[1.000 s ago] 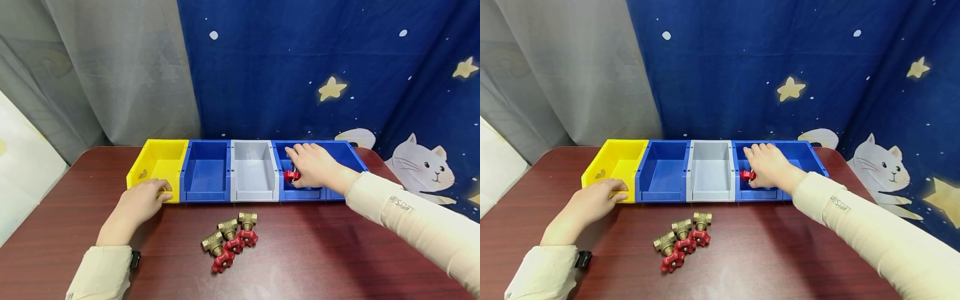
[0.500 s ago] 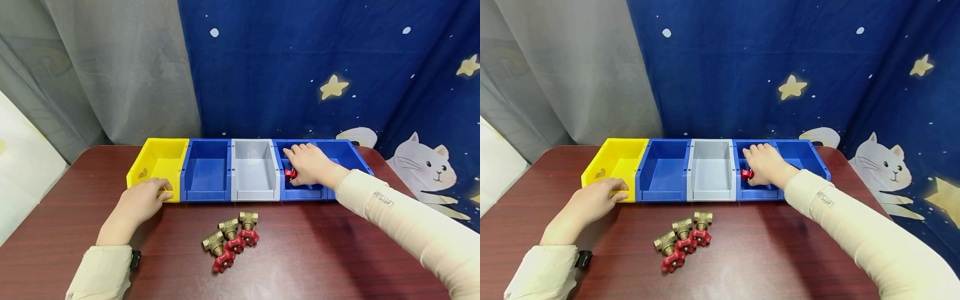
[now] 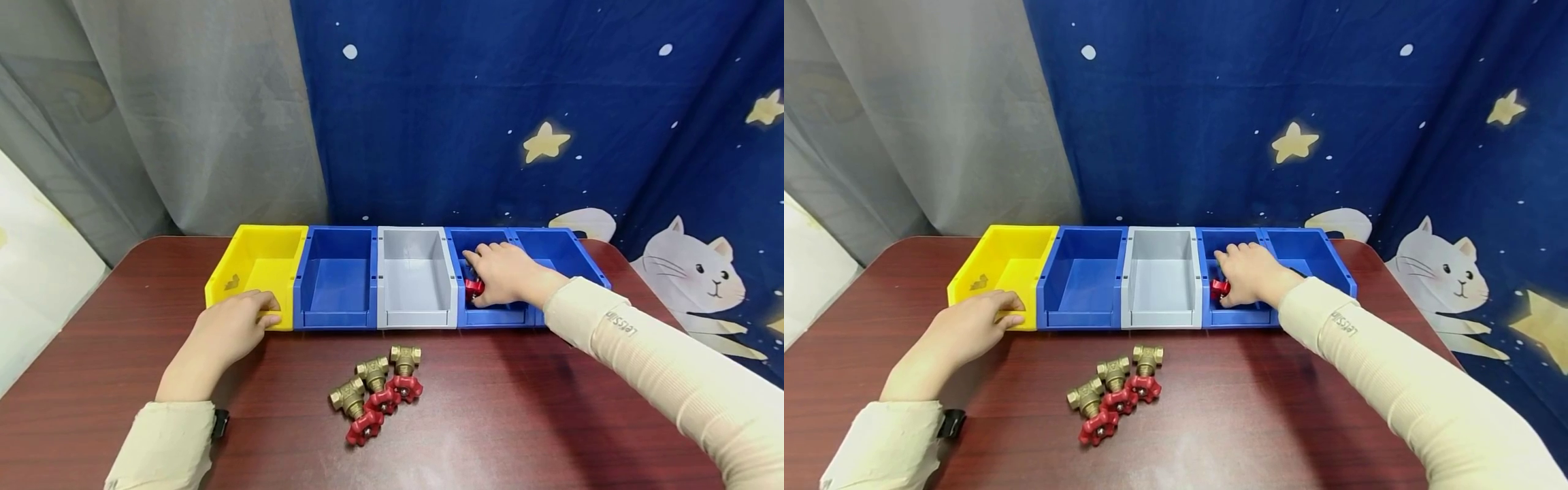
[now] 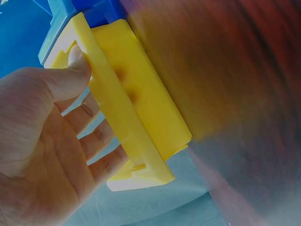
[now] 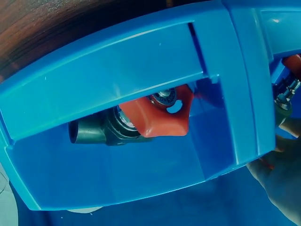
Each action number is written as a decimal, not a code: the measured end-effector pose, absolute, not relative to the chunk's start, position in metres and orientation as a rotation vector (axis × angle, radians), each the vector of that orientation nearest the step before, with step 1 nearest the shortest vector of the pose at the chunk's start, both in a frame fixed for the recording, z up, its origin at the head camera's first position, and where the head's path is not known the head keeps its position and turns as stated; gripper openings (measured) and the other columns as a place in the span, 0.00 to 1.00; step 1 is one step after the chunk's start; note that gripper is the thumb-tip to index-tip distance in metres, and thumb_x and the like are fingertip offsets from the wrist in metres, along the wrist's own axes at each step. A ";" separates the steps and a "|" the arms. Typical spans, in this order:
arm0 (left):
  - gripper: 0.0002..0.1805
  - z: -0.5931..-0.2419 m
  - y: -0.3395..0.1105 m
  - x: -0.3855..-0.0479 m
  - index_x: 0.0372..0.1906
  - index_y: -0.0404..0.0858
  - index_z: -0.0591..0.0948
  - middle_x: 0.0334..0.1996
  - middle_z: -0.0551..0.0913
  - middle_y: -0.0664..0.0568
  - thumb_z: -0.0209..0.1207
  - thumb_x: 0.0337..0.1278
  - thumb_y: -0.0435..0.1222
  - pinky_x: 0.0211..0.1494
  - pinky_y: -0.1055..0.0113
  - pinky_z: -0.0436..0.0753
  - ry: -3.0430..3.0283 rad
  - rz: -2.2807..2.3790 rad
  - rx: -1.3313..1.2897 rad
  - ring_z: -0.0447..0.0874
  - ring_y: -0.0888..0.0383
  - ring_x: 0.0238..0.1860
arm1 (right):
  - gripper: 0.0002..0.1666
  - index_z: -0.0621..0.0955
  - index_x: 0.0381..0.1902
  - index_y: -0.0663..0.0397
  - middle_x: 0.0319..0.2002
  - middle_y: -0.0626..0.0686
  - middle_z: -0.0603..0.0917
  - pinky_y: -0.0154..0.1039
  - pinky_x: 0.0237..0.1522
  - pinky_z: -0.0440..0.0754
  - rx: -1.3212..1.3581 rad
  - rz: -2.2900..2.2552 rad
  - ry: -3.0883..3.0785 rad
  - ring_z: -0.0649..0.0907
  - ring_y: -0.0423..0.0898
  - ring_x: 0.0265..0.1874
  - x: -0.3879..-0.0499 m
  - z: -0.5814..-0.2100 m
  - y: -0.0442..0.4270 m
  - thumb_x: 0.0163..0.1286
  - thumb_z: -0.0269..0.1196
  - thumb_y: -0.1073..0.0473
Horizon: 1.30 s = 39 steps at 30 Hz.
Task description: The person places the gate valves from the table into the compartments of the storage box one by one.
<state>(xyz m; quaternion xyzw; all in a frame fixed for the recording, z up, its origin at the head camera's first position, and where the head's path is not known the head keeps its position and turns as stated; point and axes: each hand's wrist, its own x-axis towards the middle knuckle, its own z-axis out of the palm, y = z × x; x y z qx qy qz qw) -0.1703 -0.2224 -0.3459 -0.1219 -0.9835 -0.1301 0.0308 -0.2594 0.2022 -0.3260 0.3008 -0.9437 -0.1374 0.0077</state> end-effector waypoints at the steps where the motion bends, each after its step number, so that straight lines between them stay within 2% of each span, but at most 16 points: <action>1: 0.08 -0.346 -0.222 -0.170 0.39 0.40 0.82 0.33 0.82 0.50 0.65 0.61 0.40 0.43 0.47 0.79 -3.030 -0.401 -0.376 0.77 0.51 0.34 | 0.55 0.72 0.65 0.70 0.53 0.66 0.79 0.57 0.55 0.75 0.951 -0.422 -2.955 0.79 0.62 0.51 -0.259 -0.326 0.203 0.50 0.72 0.37; 12: 0.08 -0.345 -0.222 -0.170 0.40 0.39 0.83 0.33 0.82 0.50 0.65 0.62 0.40 0.43 0.47 0.79 -3.037 -0.397 -0.373 0.77 0.50 0.34 | 0.55 0.67 0.69 0.70 0.60 0.66 0.75 0.57 0.62 0.71 0.973 -0.326 -3.088 0.77 0.62 0.57 -0.260 -0.325 0.200 0.53 0.72 0.40; 25: 0.09 -0.345 -0.222 -0.170 0.40 0.39 0.83 0.34 0.82 0.50 0.65 0.62 0.40 0.44 0.47 0.79 -3.040 -0.402 -0.369 0.78 0.50 0.36 | 0.54 0.65 0.69 0.70 0.58 0.64 0.76 0.56 0.53 0.78 0.918 -0.126 -3.213 0.80 0.57 0.49 -0.267 -0.329 0.198 0.51 0.72 0.46; 39: 0.08 -0.343 -0.222 -0.170 0.40 0.39 0.83 0.32 0.81 0.51 0.65 0.62 0.40 0.43 0.48 0.79 -3.041 -0.394 -0.375 0.77 0.51 0.34 | 0.55 0.59 0.74 0.68 0.68 0.66 0.68 0.59 0.61 0.72 0.880 -0.036 -3.295 0.75 0.62 0.61 -0.264 -0.329 0.199 0.57 0.69 0.48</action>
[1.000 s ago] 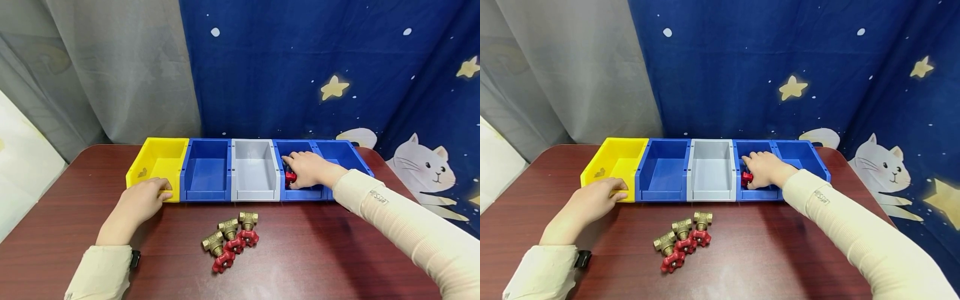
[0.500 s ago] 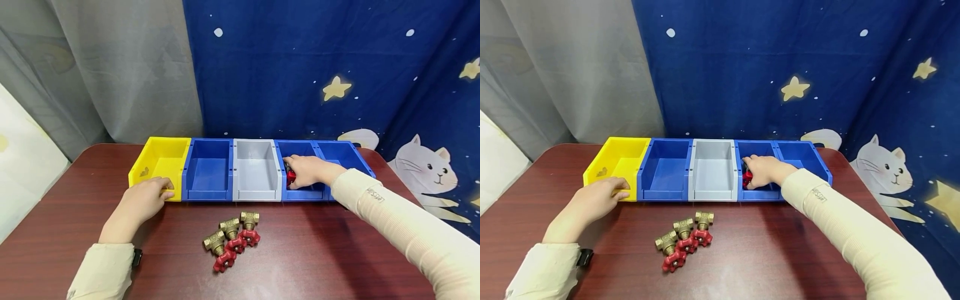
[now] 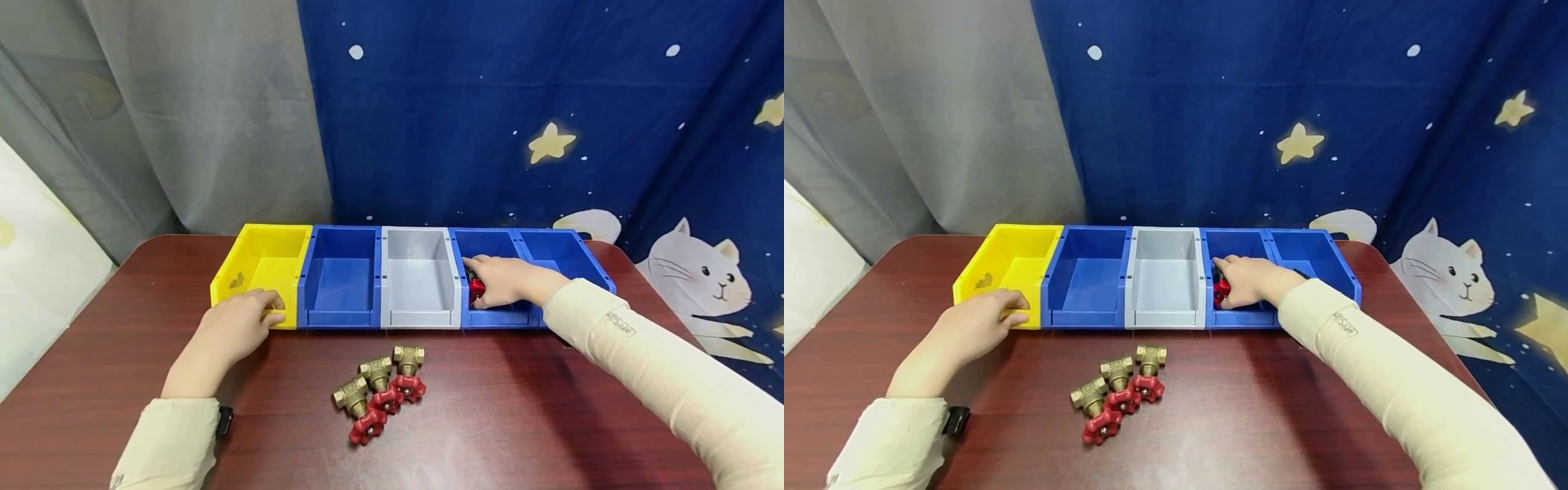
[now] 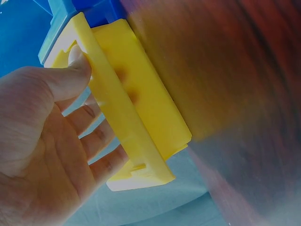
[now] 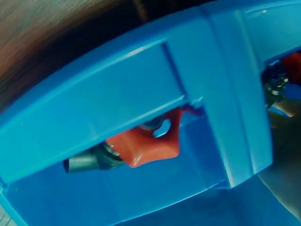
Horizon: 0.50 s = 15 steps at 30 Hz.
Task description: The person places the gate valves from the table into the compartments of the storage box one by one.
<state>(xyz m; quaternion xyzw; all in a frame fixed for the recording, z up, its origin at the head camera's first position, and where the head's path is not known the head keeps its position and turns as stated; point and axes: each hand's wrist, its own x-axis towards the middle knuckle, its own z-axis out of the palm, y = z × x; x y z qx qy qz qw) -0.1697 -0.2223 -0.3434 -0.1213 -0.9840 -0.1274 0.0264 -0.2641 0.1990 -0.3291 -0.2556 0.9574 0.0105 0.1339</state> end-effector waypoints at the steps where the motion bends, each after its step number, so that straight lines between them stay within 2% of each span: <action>1: 0.08 -0.344 -0.223 -0.170 0.40 0.39 0.83 0.32 0.81 0.51 0.65 0.62 0.40 0.43 0.48 0.79 -3.039 -0.393 -0.377 0.77 0.51 0.34 | 0.55 0.58 0.74 0.69 0.69 0.67 0.67 0.60 0.62 0.71 -0.738 0.025 2.773 0.74 0.63 0.62 -0.263 -0.329 0.199 0.58 0.69 0.49; 6: 0.08 -0.345 -0.224 -0.169 0.39 0.39 0.83 0.32 0.82 0.51 0.65 0.61 0.40 0.43 0.48 0.79 -3.019 -0.385 -0.391 0.78 0.50 0.34 | 0.54 0.58 0.74 0.69 0.69 0.68 0.65 0.61 0.64 0.68 -0.748 -0.029 2.777 0.71 0.66 0.65 -0.260 -0.328 0.200 0.59 0.69 0.50; 15: 0.09 -0.345 -0.224 -0.169 0.40 0.39 0.83 0.33 0.82 0.50 0.65 0.62 0.40 0.43 0.47 0.79 -3.016 -0.374 -0.384 0.78 0.50 0.35 | 0.51 0.60 0.73 0.67 0.69 0.68 0.66 0.61 0.65 0.66 -0.765 -0.175 2.793 0.69 0.66 0.66 -0.249 -0.320 0.207 0.62 0.69 0.46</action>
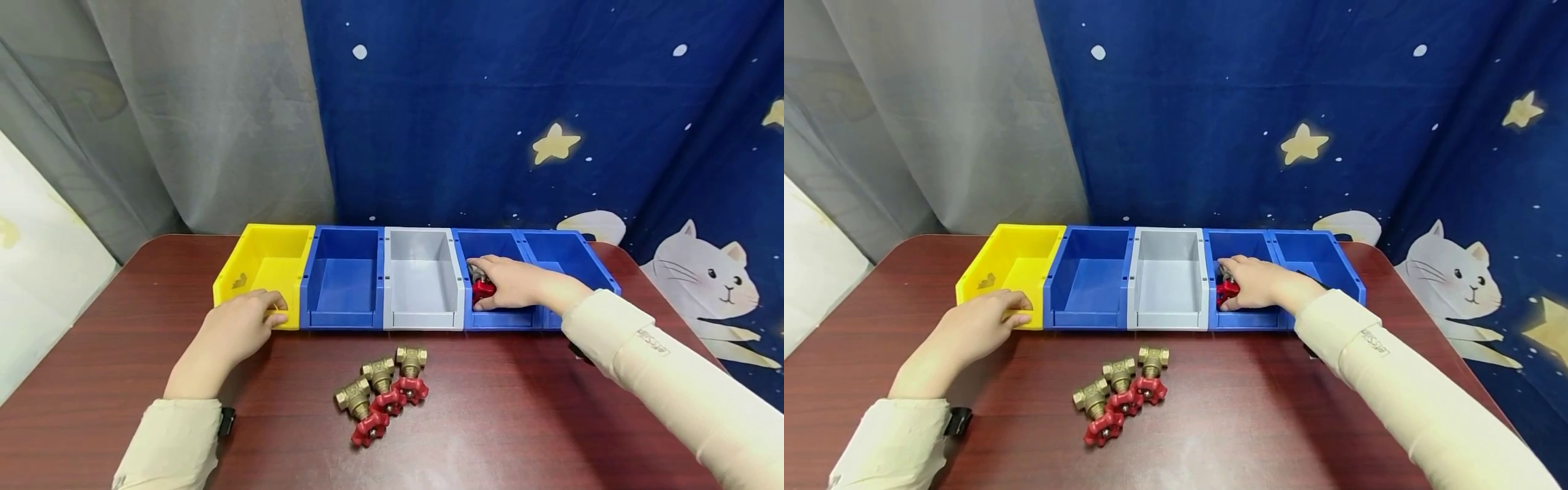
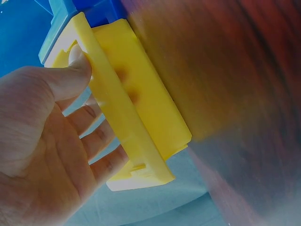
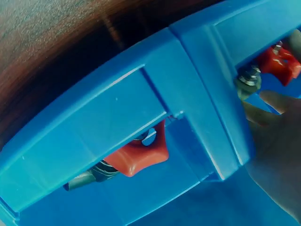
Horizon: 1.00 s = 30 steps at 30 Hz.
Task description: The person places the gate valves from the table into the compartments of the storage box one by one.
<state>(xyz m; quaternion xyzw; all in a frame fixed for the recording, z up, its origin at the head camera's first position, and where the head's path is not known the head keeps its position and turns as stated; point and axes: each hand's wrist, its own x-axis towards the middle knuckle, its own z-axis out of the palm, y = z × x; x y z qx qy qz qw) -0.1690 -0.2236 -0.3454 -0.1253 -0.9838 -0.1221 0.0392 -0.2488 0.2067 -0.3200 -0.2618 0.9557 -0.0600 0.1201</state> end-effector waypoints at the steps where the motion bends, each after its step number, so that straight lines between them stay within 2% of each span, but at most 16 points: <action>1: 0.09 -0.345 -0.223 -0.169 0.40 0.39 0.83 0.33 0.82 0.50 0.65 0.62 0.40 0.43 0.47 0.79 -3.015 -0.373 -0.386 0.78 0.50 0.35 | 0.51 0.61 0.74 0.66 0.69 0.68 0.66 0.61 0.65 0.66 -0.756 -0.183 2.800 0.69 0.65 0.66 -0.246 -0.318 0.207 0.63 0.69 0.46; 10: 0.09 -0.344 -0.223 -0.168 0.40 0.39 0.83 0.32 0.81 0.50 0.65 0.62 0.40 0.43 0.47 0.79 -3.017 -0.363 -0.396 0.77 0.50 0.34 | 0.40 0.66 0.72 0.59 0.67 0.64 0.72 0.63 0.64 0.67 -0.769 -0.189 2.897 0.72 0.62 0.65 -0.227 -0.310 0.213 0.70 0.65 0.48; 18: 0.09 -0.344 -0.222 -0.168 0.41 0.39 0.83 0.31 0.80 0.51 0.65 0.62 0.40 0.42 0.48 0.79 -3.024 -0.361 -0.395 0.76 0.50 0.33 | 0.33 0.73 0.69 0.55 0.65 0.60 0.75 0.60 0.62 0.70 -0.885 -0.194 3.055 0.74 0.59 0.64 -0.209 -0.309 0.215 0.69 0.66 0.52; 24: 0.09 -0.345 -0.222 -0.167 0.41 0.39 0.83 0.31 0.81 0.51 0.65 0.61 0.40 0.42 0.48 0.79 -3.021 -0.354 -0.400 0.77 0.50 0.33 | 0.29 0.76 0.65 0.56 0.63 0.60 0.77 0.60 0.60 0.73 -0.974 -0.255 3.142 0.76 0.59 0.62 -0.194 -0.302 0.207 0.68 0.66 0.53; 30: 0.09 -0.345 -0.221 -0.168 0.40 0.40 0.83 0.31 0.81 0.51 0.65 0.61 0.41 0.41 0.48 0.79 -3.027 -0.352 -0.365 0.77 0.51 0.33 | 0.30 0.76 0.64 0.56 0.61 0.59 0.78 0.57 0.57 0.77 -1.059 -0.285 3.172 0.78 0.57 0.60 -0.180 -0.301 0.198 0.66 0.69 0.54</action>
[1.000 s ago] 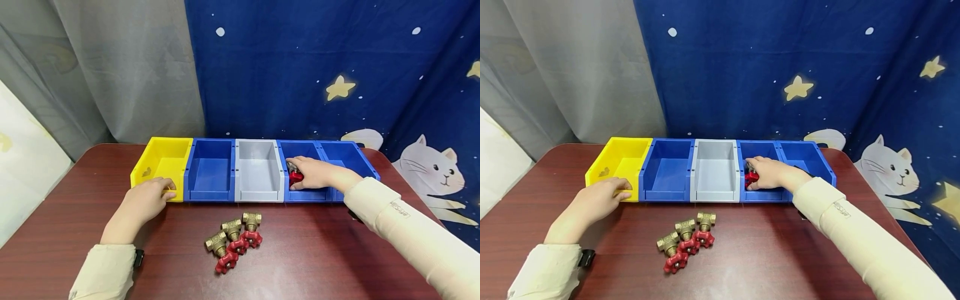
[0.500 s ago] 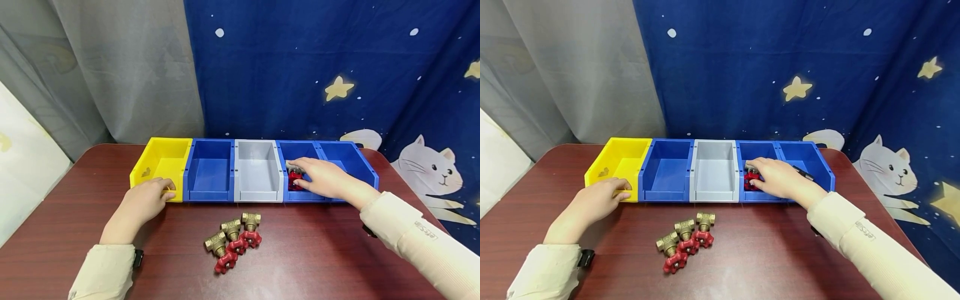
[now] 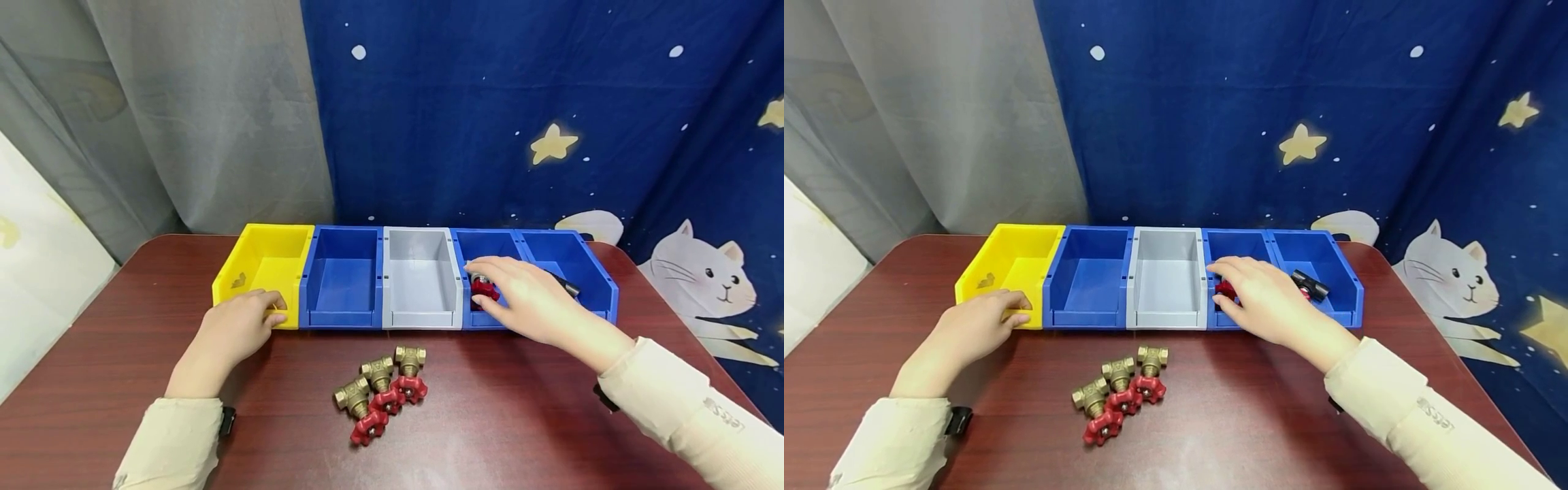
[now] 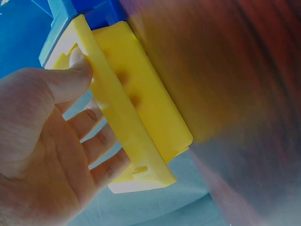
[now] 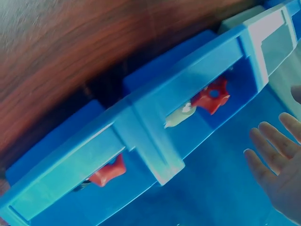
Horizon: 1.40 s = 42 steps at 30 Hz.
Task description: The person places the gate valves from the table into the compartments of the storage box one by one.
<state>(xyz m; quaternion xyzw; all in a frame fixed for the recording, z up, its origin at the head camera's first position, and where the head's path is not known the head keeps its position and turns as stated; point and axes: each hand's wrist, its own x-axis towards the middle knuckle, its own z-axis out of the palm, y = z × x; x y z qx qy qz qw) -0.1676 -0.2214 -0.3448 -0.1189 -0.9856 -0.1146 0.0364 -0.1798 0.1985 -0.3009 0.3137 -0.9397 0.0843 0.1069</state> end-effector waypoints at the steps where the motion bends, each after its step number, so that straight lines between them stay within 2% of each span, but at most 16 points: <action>1: 0.08 -0.345 -0.221 -0.168 0.40 0.40 0.83 0.31 0.81 0.51 0.65 0.61 0.41 0.40 0.48 0.79 -3.027 -0.352 -0.361 0.76 0.51 0.33 | 0.30 0.76 0.64 0.56 0.61 0.59 0.78 0.57 0.57 0.77 0.935 0.246 -2.756 0.78 0.56 0.60 -0.178 -0.301 0.197 0.66 0.69 0.53; 8: 0.08 -0.343 -0.220 -0.168 0.39 0.40 0.83 0.30 0.80 0.51 0.66 0.61 0.41 0.40 0.48 0.79 -3.032 -0.345 -0.358 0.76 0.51 0.32 | 0.28 0.78 0.63 0.54 0.61 0.57 0.78 0.58 0.61 0.73 1.029 0.257 -2.716 0.75 0.56 0.63 -0.158 -0.300 0.182 0.67 0.68 0.52; 15: 0.09 -0.342 -0.220 -0.166 0.40 0.40 0.82 0.30 0.80 0.51 0.66 0.61 0.41 0.40 0.48 0.79 -3.040 -0.350 -0.352 0.75 0.51 0.32 | 0.29 0.78 0.62 0.55 0.60 0.54 0.80 0.52 0.61 0.74 1.162 0.221 -2.619 0.78 0.52 0.60 -0.139 -0.300 0.161 0.67 0.67 0.47; 23: 0.09 -0.341 -0.220 -0.166 0.40 0.40 0.82 0.29 0.79 0.52 0.66 0.61 0.41 0.39 0.49 0.78 -3.045 -0.347 -0.348 0.75 0.51 0.31 | 0.29 0.78 0.62 0.55 0.60 0.53 0.79 0.50 0.60 0.75 1.302 0.211 -2.544 0.78 0.50 0.59 -0.119 -0.305 0.143 0.67 0.66 0.48; 33: 0.08 -0.341 -0.220 -0.166 0.39 0.41 0.82 0.29 0.79 0.52 0.66 0.61 0.41 0.39 0.49 0.78 -3.044 -0.348 -0.345 0.75 0.51 0.31 | 0.30 0.77 0.62 0.53 0.58 0.51 0.80 0.47 0.62 0.73 1.411 0.122 -2.575 0.77 0.48 0.59 -0.115 -0.314 0.131 0.66 0.67 0.46; 42: 0.09 -0.343 -0.220 -0.167 0.39 0.41 0.82 0.29 0.79 0.52 0.66 0.60 0.41 0.39 0.49 0.78 -3.040 -0.353 -0.348 0.75 0.51 0.31 | 0.34 0.75 0.65 0.54 0.62 0.54 0.77 0.46 0.62 0.73 1.419 -0.012 -2.675 0.77 0.49 0.60 -0.111 -0.325 0.125 0.68 0.64 0.41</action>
